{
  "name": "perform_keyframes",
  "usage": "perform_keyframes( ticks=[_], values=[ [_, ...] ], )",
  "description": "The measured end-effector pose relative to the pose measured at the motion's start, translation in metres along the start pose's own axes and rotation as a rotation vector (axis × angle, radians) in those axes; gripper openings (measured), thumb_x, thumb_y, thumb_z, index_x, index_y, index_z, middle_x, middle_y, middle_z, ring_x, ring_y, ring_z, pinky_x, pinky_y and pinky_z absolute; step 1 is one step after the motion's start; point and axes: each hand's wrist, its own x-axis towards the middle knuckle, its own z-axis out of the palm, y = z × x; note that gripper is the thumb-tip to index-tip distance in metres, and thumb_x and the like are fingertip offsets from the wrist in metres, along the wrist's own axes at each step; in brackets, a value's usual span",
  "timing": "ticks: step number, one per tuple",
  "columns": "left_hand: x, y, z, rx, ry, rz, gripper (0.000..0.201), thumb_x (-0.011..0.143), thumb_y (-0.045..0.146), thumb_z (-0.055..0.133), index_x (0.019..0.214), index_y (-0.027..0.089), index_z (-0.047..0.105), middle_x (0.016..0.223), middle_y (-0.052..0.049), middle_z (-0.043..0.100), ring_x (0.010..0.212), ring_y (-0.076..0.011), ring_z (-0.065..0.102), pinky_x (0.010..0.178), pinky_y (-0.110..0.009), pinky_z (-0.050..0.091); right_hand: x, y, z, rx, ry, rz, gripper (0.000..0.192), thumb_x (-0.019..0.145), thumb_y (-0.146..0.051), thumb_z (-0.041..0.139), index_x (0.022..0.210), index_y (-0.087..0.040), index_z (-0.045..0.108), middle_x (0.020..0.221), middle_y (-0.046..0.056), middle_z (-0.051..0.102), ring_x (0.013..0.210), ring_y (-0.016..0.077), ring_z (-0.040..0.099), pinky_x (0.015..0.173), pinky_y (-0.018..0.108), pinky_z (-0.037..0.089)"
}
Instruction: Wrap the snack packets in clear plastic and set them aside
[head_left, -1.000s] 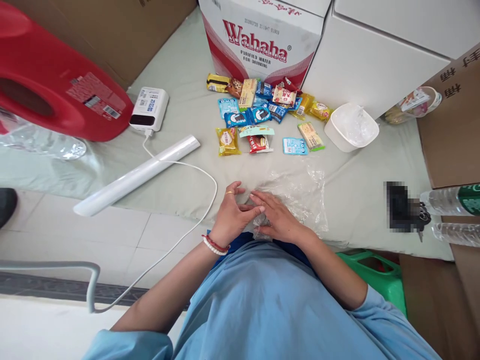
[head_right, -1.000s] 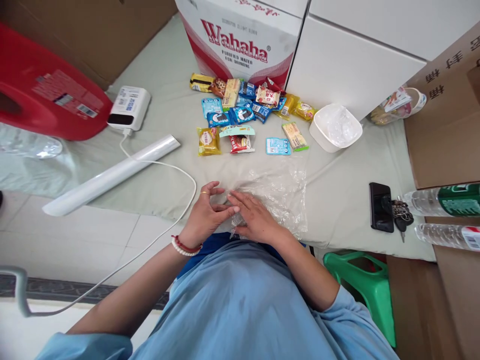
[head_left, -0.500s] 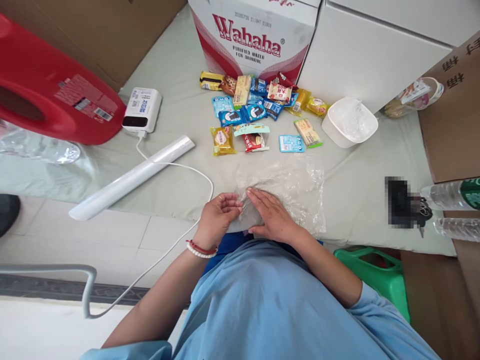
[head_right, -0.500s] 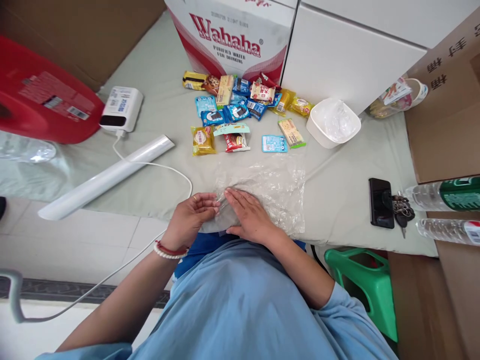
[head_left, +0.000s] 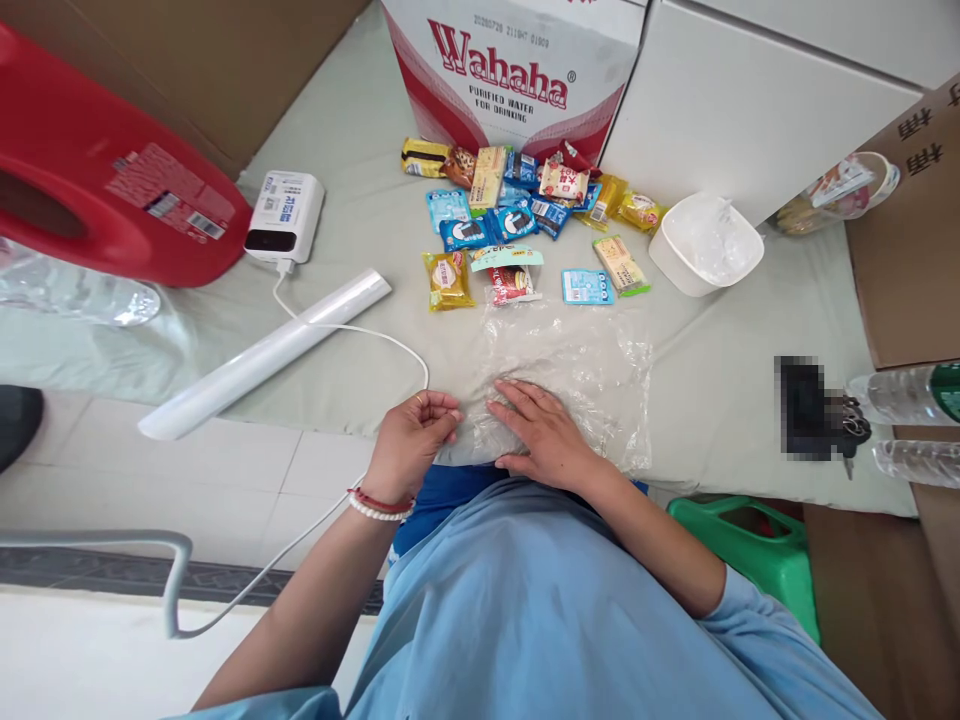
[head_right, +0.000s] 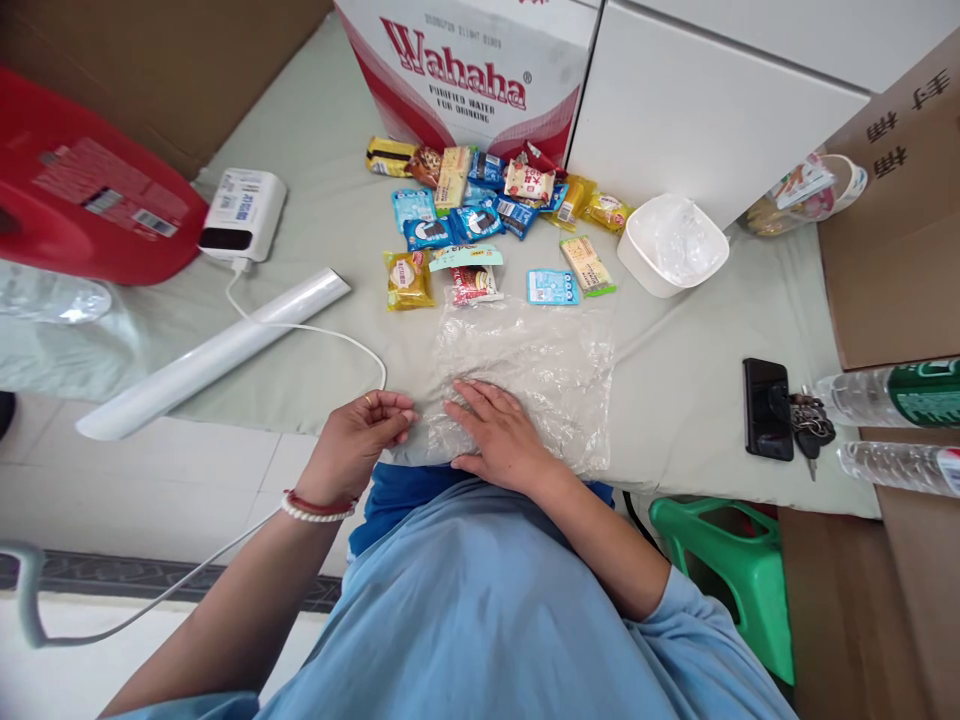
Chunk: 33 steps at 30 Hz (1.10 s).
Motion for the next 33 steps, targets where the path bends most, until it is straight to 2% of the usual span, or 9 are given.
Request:
perform_keyframes(
  ticks=[4,7,11,15,18,21,25,30,33],
  values=[
    [-0.005,-0.005,0.008,0.025,-0.008,0.014,0.058,0.064,0.049,0.081,0.108,0.015,0.063,0.087,-0.002,0.068,0.057,-0.0093,0.057,0.055,-0.024,0.044,0.000,0.000,0.000,0.009,0.012,0.005,0.091,0.083,-0.043,0.083,0.161,-0.026,0.040,0.172,0.010,0.029,0.158,0.0311,0.026,0.128,0.054,0.026],
    [-0.011,-0.009,0.018,0.127,0.031,0.079,0.073,0.065,0.047,0.082,0.126,0.018,0.052,0.105,-0.004,0.068,0.053,-0.0072,0.055,0.058,-0.028,0.049,0.001,0.000,0.001,0.019,0.019,0.014,0.096,0.083,-0.042,0.083,0.164,-0.023,0.035,0.171,0.011,0.030,0.158,0.0309,0.027,0.128,0.053,0.027],
    [-0.015,-0.015,0.029,0.360,0.096,0.180,0.078,0.070,0.043,0.078,0.136,0.021,0.044,0.107,-0.002,0.067,0.050,-0.0090,0.053,0.062,-0.032,0.050,0.001,0.000,0.001,0.036,0.027,0.017,0.096,0.084,-0.041,0.082,0.165,-0.025,0.032,0.171,0.011,0.032,0.158,0.0310,0.027,0.128,0.054,0.026],
    [-0.011,-0.019,0.030,0.551,0.187,0.266,0.057,0.074,0.044,0.074,0.121,0.020,0.052,0.094,-0.001,0.069,0.062,-0.0175,0.061,0.069,-0.034,0.048,0.001,0.000,0.001,0.044,0.033,0.010,0.095,0.085,-0.042,0.081,0.164,-0.025,0.033,0.170,0.012,0.032,0.158,0.0312,0.027,0.128,0.055,0.025],
    [-0.006,-0.017,0.024,0.640,0.211,0.260,0.030,0.081,0.051,0.066,0.088,0.023,0.056,0.072,0.001,0.062,0.064,-0.0193,0.058,0.067,-0.031,0.042,0.000,0.001,0.001,0.039,0.033,0.009,0.093,0.085,-0.045,0.080,0.164,-0.024,0.034,0.170,0.012,0.032,0.158,0.0317,0.027,0.128,0.055,0.025],
    [-0.003,-0.013,0.016,0.648,0.100,0.200,0.043,0.086,0.060,0.057,0.062,0.024,0.049,0.055,0.002,0.052,0.058,-0.0169,0.049,0.062,-0.030,0.036,0.000,0.002,0.002,0.033,0.033,0.007,0.093,0.085,-0.044,0.080,0.163,-0.022,0.035,0.171,0.012,0.031,0.158,0.0311,0.026,0.128,0.054,0.025],
    [-0.002,-0.007,0.017,0.674,-0.013,0.141,0.044,0.079,0.063,0.061,0.062,0.023,0.059,0.054,0.002,0.056,0.057,-0.0167,0.049,0.060,-0.029,0.033,0.000,0.003,0.004,0.037,0.036,0.010,0.092,0.085,-0.045,0.080,0.163,-0.023,0.036,0.171,0.012,0.031,0.158,0.0316,0.026,0.128,0.055,0.024],
    [0.003,-0.001,0.018,0.742,-0.055,0.165,0.029,0.077,0.047,0.058,0.064,0.022,0.063,0.060,0.000,0.062,0.061,-0.0175,0.054,0.061,-0.029,0.034,-0.001,0.003,0.003,0.035,0.037,0.008,0.091,0.086,-0.045,0.080,0.162,-0.023,0.037,0.171,0.012,0.031,0.158,0.0317,0.026,0.129,0.055,0.024],
    [0.011,0.001,0.006,0.636,-0.201,0.119,0.030,0.073,0.050,0.061,0.064,0.021,0.064,0.058,0.002,0.058,0.058,-0.0147,0.048,0.058,-0.027,0.034,-0.001,0.004,0.002,0.028,0.025,0.003,0.092,0.084,-0.045,0.081,0.161,-0.020,0.038,0.171,0.012,0.032,0.158,0.0312,0.026,0.129,0.053,0.024]
  ],
)
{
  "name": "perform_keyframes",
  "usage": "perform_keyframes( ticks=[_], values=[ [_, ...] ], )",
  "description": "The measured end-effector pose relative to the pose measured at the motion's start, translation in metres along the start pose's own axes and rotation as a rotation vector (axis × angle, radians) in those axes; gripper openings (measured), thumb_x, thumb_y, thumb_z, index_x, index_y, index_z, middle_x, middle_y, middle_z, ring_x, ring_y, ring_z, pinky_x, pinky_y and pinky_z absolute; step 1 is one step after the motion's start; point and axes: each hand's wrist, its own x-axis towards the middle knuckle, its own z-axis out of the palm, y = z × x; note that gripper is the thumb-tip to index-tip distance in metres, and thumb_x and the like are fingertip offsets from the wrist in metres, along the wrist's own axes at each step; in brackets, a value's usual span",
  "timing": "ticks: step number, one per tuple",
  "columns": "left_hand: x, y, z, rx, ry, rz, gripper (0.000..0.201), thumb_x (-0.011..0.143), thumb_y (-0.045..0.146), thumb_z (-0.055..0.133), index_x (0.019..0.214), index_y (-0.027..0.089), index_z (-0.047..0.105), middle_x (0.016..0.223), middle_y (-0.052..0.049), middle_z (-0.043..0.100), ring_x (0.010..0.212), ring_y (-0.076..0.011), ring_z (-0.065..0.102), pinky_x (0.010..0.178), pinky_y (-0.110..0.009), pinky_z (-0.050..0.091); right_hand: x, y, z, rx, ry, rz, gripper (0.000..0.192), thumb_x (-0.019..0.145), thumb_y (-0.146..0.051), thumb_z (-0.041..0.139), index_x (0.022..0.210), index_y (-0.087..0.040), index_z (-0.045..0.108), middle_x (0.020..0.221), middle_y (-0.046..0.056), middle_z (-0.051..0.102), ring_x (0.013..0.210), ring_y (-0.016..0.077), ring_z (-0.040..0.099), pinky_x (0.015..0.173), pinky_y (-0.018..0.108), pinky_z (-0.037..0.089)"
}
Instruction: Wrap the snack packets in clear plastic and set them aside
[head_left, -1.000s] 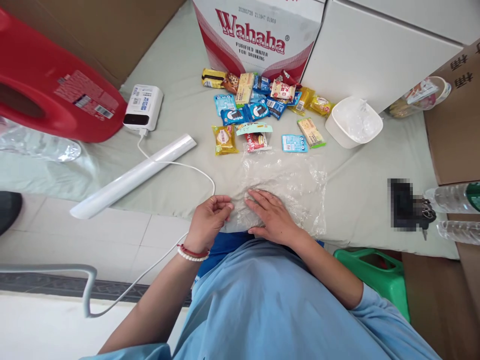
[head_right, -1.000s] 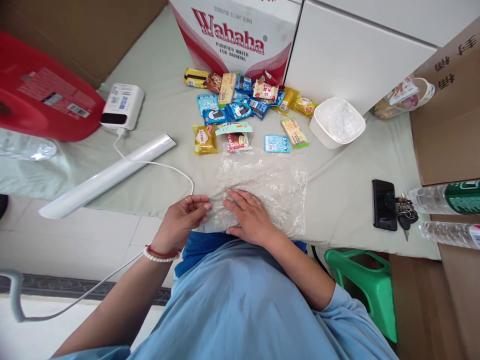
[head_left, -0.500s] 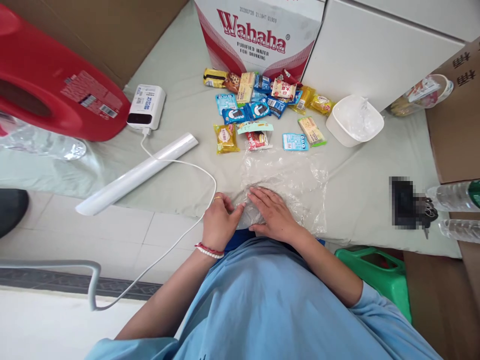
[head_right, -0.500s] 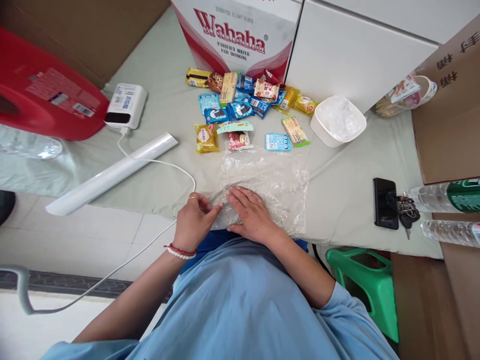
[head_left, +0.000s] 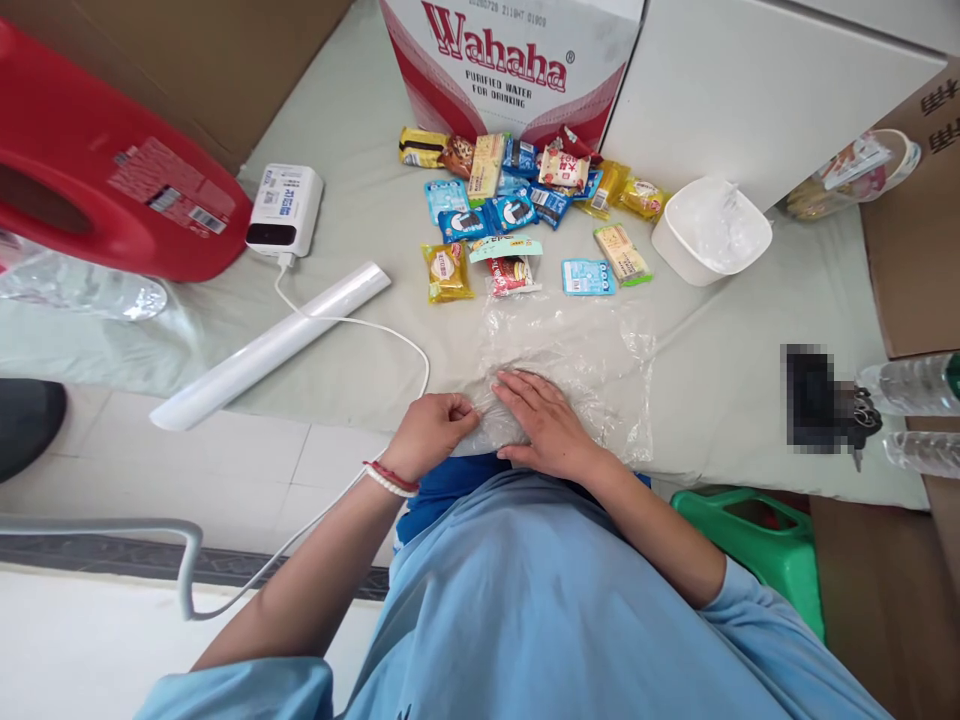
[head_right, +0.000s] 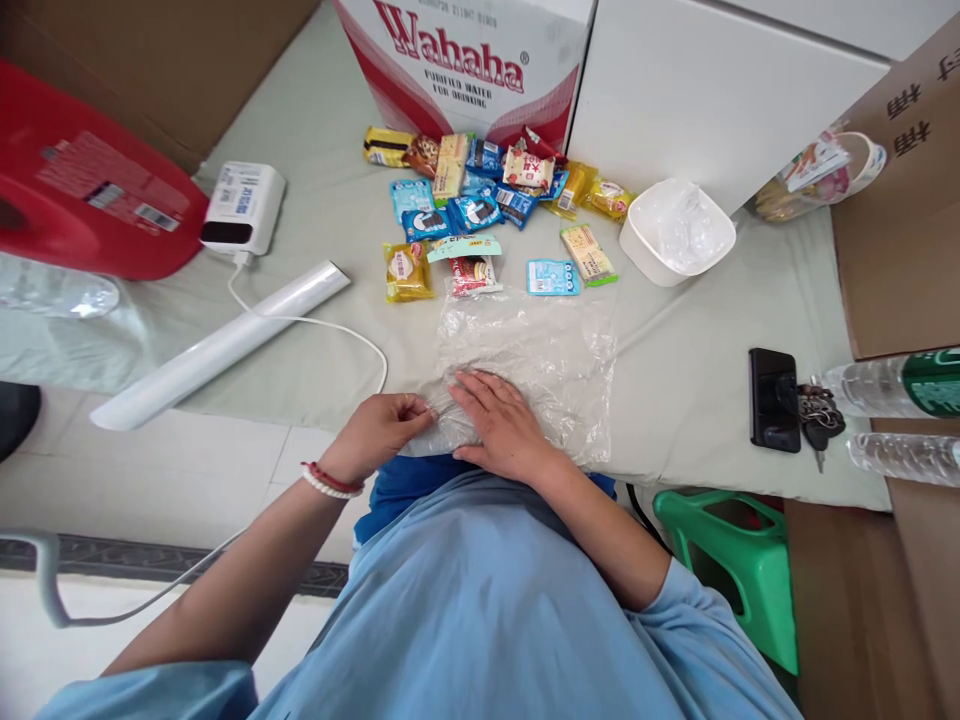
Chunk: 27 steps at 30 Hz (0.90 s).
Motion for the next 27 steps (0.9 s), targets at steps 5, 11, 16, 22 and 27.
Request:
perform_keyframes(
  ticks=[5,11,16,22,27],
  values=[
    [0.005,-0.013,-0.024,-0.179,-0.183,-0.068,0.031,0.065,0.050,0.071,0.065,0.019,0.064,0.055,0.006,0.048,0.055,-0.0104,0.038,0.052,-0.024,0.030,0.000,0.000,-0.001,-0.005,-0.009,0.006,0.090,0.086,-0.044,0.079,0.162,-0.022,0.037,0.170,0.010,0.032,0.158,0.0302,0.025,0.129,0.054,0.025],
    [-0.001,-0.007,-0.015,-0.060,-0.103,-0.076,0.046,0.074,0.063,0.063,0.060,0.019,0.061,0.051,0.004,0.046,0.052,-0.0111,0.037,0.053,-0.026,0.029,-0.001,-0.001,-0.001,-0.008,0.003,-0.006,0.088,0.087,-0.043,0.079,0.162,-0.023,0.037,0.170,0.010,0.033,0.158,0.0299,0.026,0.128,0.054,0.026],
    [-0.003,0.000,-0.002,0.036,-0.030,0.011,0.039,0.072,0.057,0.066,0.062,0.020,0.065,0.055,0.002,0.054,0.056,-0.0128,0.043,0.055,-0.027,0.030,0.000,-0.002,-0.003,-0.013,-0.013,0.010,0.089,0.086,-0.043,0.079,0.162,-0.022,0.038,0.170,0.011,0.033,0.158,0.0302,0.026,0.128,0.053,0.026],
    [0.003,-0.007,-0.021,-0.263,-0.240,-0.082,0.042,0.061,0.057,0.081,0.063,0.018,0.064,0.055,0.005,0.047,0.053,-0.0087,0.034,0.050,-0.023,0.026,0.000,-0.001,-0.003,-0.016,-0.017,-0.005,0.089,0.086,-0.044,0.079,0.162,-0.022,0.039,0.170,0.010,0.033,0.157,0.0303,0.027,0.128,0.053,0.026],
    [0.012,-0.007,-0.038,-0.241,-0.311,-0.096,0.041,0.060,0.054,0.083,0.060,0.017,0.065,0.053,0.004,0.048,0.051,-0.0080,0.034,0.048,-0.022,0.025,-0.001,0.001,-0.001,-0.018,0.003,-0.013,0.089,0.085,-0.043,0.080,0.161,-0.022,0.039,0.169,0.010,0.034,0.157,0.0303,0.027,0.128,0.053,0.027]
  ],
)
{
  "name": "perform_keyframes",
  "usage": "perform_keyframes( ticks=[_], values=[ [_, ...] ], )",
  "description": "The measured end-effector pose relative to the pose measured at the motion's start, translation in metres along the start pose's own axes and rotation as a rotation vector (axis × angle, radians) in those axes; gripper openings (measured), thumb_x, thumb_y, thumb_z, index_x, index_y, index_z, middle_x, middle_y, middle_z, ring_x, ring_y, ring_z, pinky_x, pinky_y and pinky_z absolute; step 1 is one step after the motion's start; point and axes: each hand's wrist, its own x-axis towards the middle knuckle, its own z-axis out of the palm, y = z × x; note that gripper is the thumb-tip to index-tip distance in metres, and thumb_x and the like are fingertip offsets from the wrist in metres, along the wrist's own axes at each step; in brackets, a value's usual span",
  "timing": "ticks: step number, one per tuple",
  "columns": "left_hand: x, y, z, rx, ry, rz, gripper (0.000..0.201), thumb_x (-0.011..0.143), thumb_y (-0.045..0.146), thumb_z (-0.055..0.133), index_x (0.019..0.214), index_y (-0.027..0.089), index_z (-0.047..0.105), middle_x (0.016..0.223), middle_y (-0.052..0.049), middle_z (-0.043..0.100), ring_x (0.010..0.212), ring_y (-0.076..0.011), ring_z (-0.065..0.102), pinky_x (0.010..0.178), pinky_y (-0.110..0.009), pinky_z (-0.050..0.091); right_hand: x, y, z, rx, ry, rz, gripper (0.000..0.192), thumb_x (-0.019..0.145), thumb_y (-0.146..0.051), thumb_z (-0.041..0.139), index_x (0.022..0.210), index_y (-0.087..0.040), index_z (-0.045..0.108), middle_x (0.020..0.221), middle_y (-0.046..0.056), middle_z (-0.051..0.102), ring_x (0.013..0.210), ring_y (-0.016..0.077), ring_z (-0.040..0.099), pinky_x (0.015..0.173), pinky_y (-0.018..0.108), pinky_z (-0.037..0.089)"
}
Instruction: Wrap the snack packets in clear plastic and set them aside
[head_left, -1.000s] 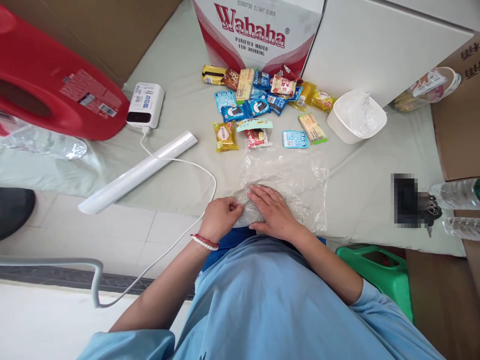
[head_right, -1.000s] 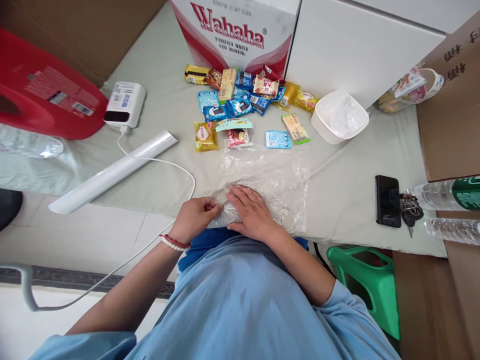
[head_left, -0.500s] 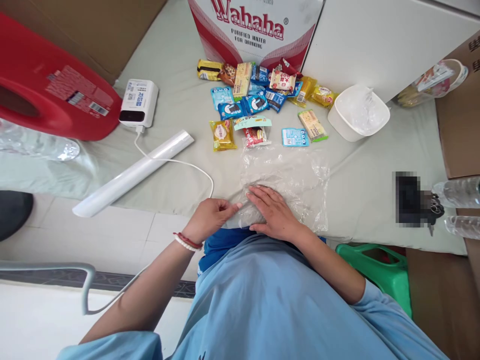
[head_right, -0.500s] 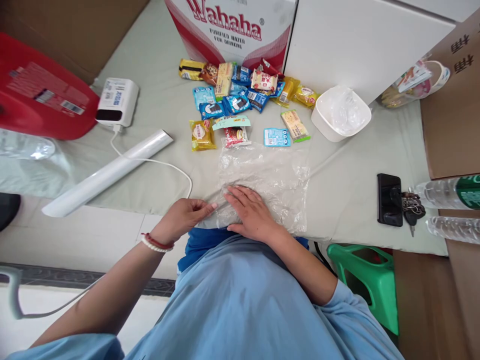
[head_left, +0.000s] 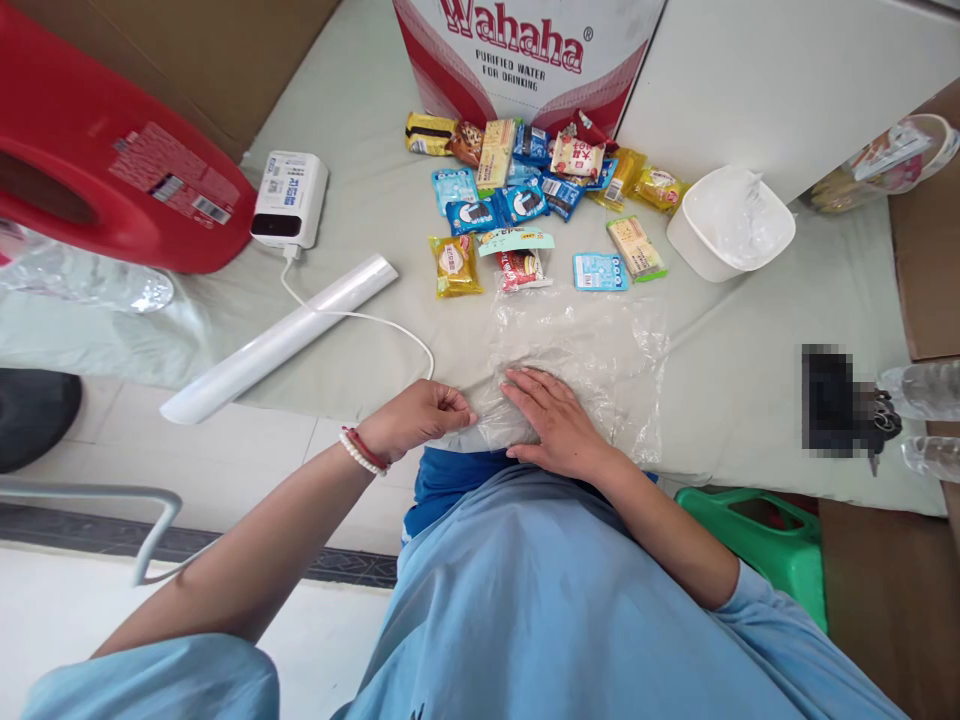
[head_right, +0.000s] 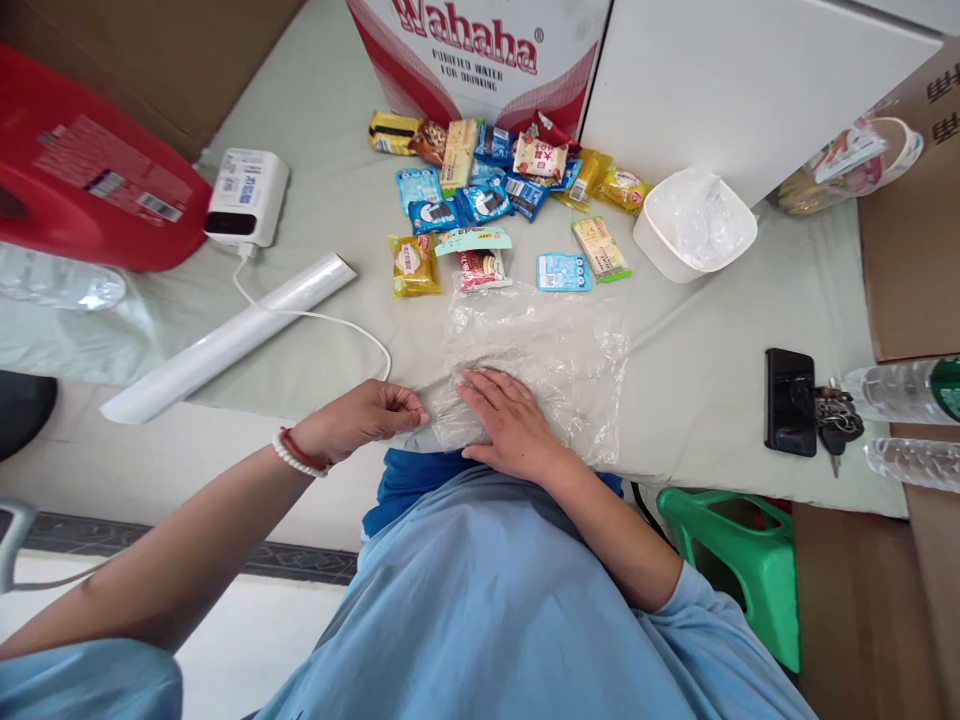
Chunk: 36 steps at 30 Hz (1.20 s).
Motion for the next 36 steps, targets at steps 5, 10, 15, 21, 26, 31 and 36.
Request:
perform_keyframes(
  ticks=[5,10,15,21,26,31,36],
  values=[
    [0.001,0.001,0.007,0.014,0.019,-0.020,0.045,0.063,0.060,0.083,0.063,0.017,0.068,0.051,0.004,0.046,0.050,-0.0082,0.033,0.047,-0.024,0.024,0.000,0.001,0.002,0.003,0.015,-0.005,0.089,0.084,-0.041,0.080,0.161,-0.022,0.040,0.169,0.009,0.035,0.157,0.0302,0.027,0.128,0.053,0.026],
    [0.004,-0.006,0.026,-0.014,0.118,0.044,0.045,0.059,0.056,0.084,0.079,0.017,0.075,0.057,0.005,0.052,0.055,-0.0098,0.040,0.050,-0.023,0.029,0.000,0.001,0.003,0.008,0.024,-0.002,0.089,0.085,-0.041,0.080,0.162,-0.023,0.039,0.170,0.010,0.034,0.157,0.0303,0.027,0.128,0.053,0.026],
    [0.002,-0.005,0.031,0.051,0.029,0.040,0.034,0.063,0.050,0.078,0.068,0.017,0.072,0.060,0.002,0.057,0.057,-0.0103,0.042,0.052,-0.024,0.032,0.000,0.000,0.001,0.002,0.013,0.000,0.090,0.084,-0.043,0.080,0.162,-0.022,0.039,0.169,0.010,0.035,0.157,0.0304,0.028,0.128,0.053,0.026],
    [-0.006,-0.002,0.017,-0.148,-0.083,-0.110,0.040,0.057,0.051,0.085,0.062,0.017,0.064,0.051,0.006,0.041,0.049,-0.0063,0.029,0.046,-0.023,0.020,0.000,0.001,0.000,-0.005,0.001,-0.008,0.092,0.084,-0.041,0.081,0.162,-0.022,0.037,0.170,0.009,0.033,0.158,0.0297,0.027,0.129,0.052,0.025],
    [-0.013,-0.001,0.012,-0.195,-0.134,-0.151,0.039,0.055,0.049,0.086,0.067,0.017,0.067,0.053,0.006,0.045,0.048,-0.0055,0.031,0.046,-0.022,0.019,0.000,0.001,-0.001,-0.008,-0.012,-0.012,0.089,0.083,-0.040,0.082,0.160,-0.022,0.041,0.172,0.009,0.030,0.158,0.0290,0.025,0.129,0.052,0.025],
    [-0.021,-0.005,0.012,-0.214,-0.104,-0.165,0.041,0.058,0.051,0.084,0.064,0.017,0.063,0.052,0.006,0.045,0.048,-0.0059,0.032,0.046,-0.021,0.019,-0.001,-0.002,-0.004,0.001,-0.035,-0.015,0.079,0.084,-0.039,0.081,0.154,-0.025,0.050,0.172,0.009,0.029,0.159,0.0287,0.024,0.128,0.053,0.026],
    [-0.030,-0.012,0.023,-0.269,0.073,-0.104,0.055,0.066,0.066,0.079,0.081,0.014,0.069,0.056,0.007,0.044,0.048,-0.0061,0.031,0.046,-0.023,0.019,0.000,-0.005,-0.007,-0.015,-0.043,-0.007,0.076,0.085,-0.037,0.081,0.153,-0.025,0.051,0.172,0.008,0.029,0.158,0.0291,0.025,0.129,0.053,0.025]
  ],
)
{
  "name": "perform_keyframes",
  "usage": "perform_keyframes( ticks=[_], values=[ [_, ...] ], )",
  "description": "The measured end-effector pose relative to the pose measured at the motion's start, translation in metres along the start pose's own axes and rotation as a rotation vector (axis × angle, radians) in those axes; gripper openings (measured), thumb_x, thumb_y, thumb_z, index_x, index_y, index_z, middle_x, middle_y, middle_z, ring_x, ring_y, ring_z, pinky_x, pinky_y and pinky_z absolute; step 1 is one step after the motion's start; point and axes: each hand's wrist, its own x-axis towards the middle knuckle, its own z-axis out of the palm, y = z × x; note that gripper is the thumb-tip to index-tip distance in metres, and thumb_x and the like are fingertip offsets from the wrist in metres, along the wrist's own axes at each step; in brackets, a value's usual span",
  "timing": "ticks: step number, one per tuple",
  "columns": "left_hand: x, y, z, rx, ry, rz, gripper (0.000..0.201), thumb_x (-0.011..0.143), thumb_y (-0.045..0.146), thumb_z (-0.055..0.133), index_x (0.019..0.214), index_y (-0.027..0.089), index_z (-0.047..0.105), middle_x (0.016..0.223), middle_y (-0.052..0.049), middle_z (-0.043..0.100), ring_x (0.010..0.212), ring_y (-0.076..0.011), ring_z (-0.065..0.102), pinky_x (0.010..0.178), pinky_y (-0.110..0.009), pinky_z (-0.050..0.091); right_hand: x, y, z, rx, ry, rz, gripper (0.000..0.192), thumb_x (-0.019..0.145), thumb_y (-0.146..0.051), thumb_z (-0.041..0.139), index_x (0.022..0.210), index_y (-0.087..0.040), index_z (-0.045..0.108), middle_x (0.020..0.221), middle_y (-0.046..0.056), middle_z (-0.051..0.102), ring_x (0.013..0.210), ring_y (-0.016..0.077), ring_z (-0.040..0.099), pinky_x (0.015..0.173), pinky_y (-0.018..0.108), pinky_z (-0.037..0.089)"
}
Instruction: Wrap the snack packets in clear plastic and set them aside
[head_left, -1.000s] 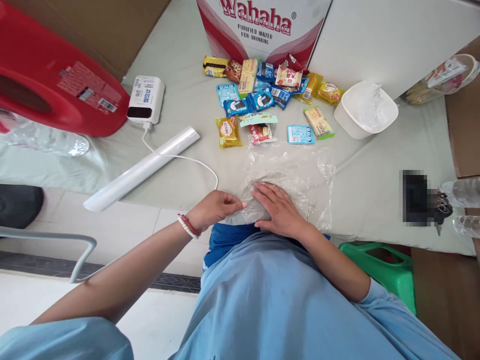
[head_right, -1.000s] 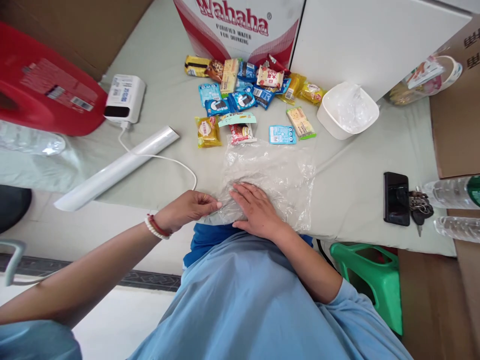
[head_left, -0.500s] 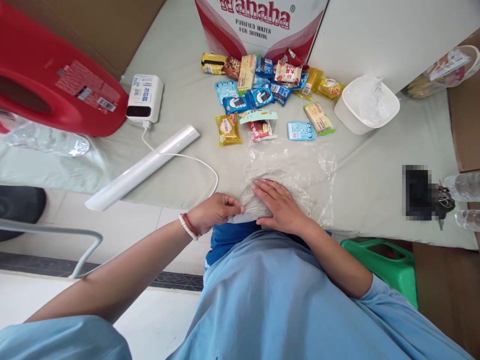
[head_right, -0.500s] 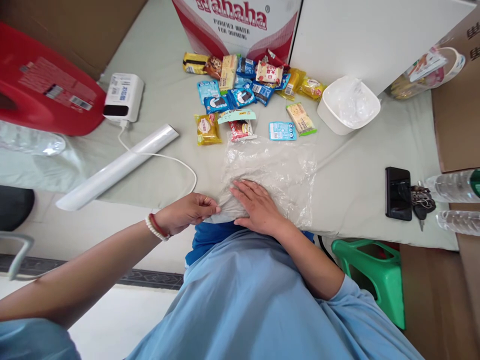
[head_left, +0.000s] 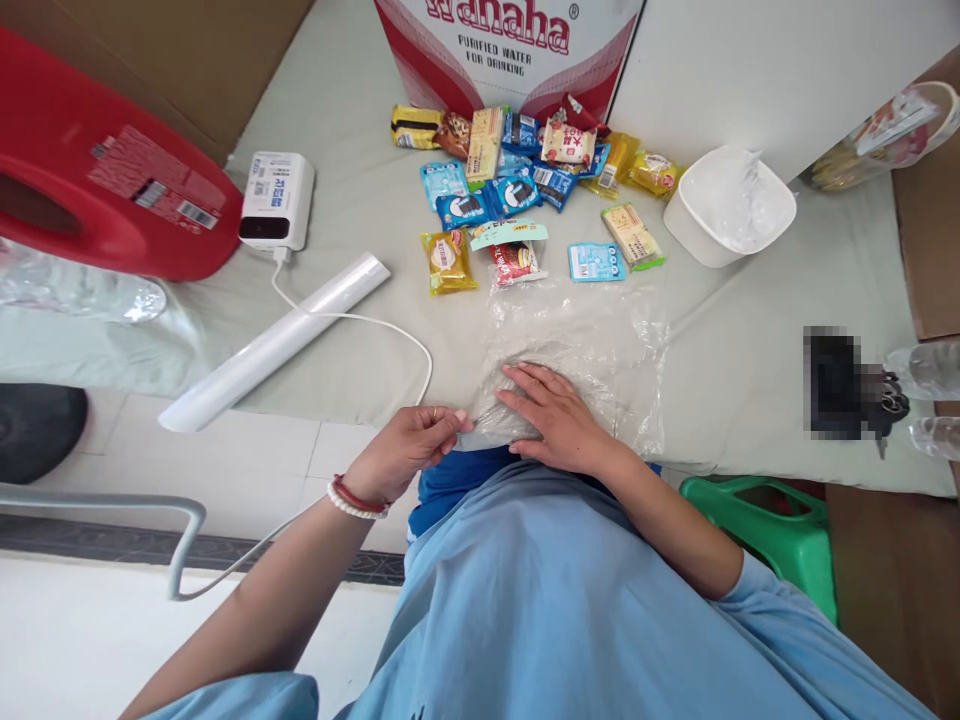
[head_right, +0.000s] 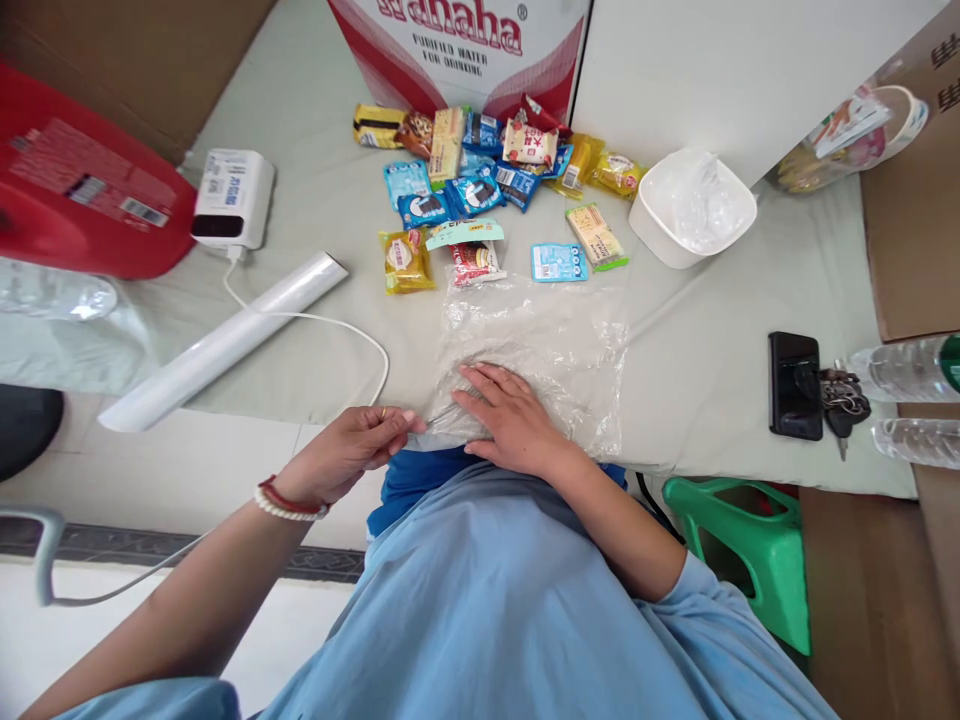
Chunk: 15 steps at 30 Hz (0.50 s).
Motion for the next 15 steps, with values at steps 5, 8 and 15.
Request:
perform_keyframes(
  ticks=[5,8,15],
  values=[
    [0.000,-0.015,0.036,-0.051,0.081,0.157,0.070,0.065,0.061,0.085,0.115,0.017,0.065,0.061,0.010,0.045,0.053,-0.0073,0.037,0.049,-0.022,0.029,-0.001,0.001,0.001,-0.011,0.012,-0.001,0.079,0.087,-0.038,0.078,0.158,-0.021,0.046,0.172,0.009,0.028,0.159,0.0293,0.025,0.129,0.052,0.025],
    [0.002,-0.020,0.052,-0.088,0.060,0.135,0.056,0.064,0.059,0.085,0.094,0.018,0.063,0.059,0.010,0.044,0.051,-0.0065,0.035,0.048,-0.021,0.028,-0.001,0.003,0.003,-0.006,0.028,-0.007,0.082,0.089,-0.040,0.076,0.161,-0.023,0.041,0.173,0.009,0.028,0.159,0.0289,0.025,0.129,0.053,0.025],
    [-0.007,-0.025,0.033,-0.105,-0.075,-0.003,0.053,0.063,0.065,0.082,0.070,0.018,0.059,0.051,0.009,0.037,0.043,-0.0042,0.026,0.043,-0.022,0.017,-0.002,0.003,0.001,-0.022,0.030,-0.041,0.085,0.088,-0.060,0.073,0.158,-0.020,0.046,0.172,0.011,0.030,0.159,0.0311,0.025,0.129,0.053,0.025]
  ],
)
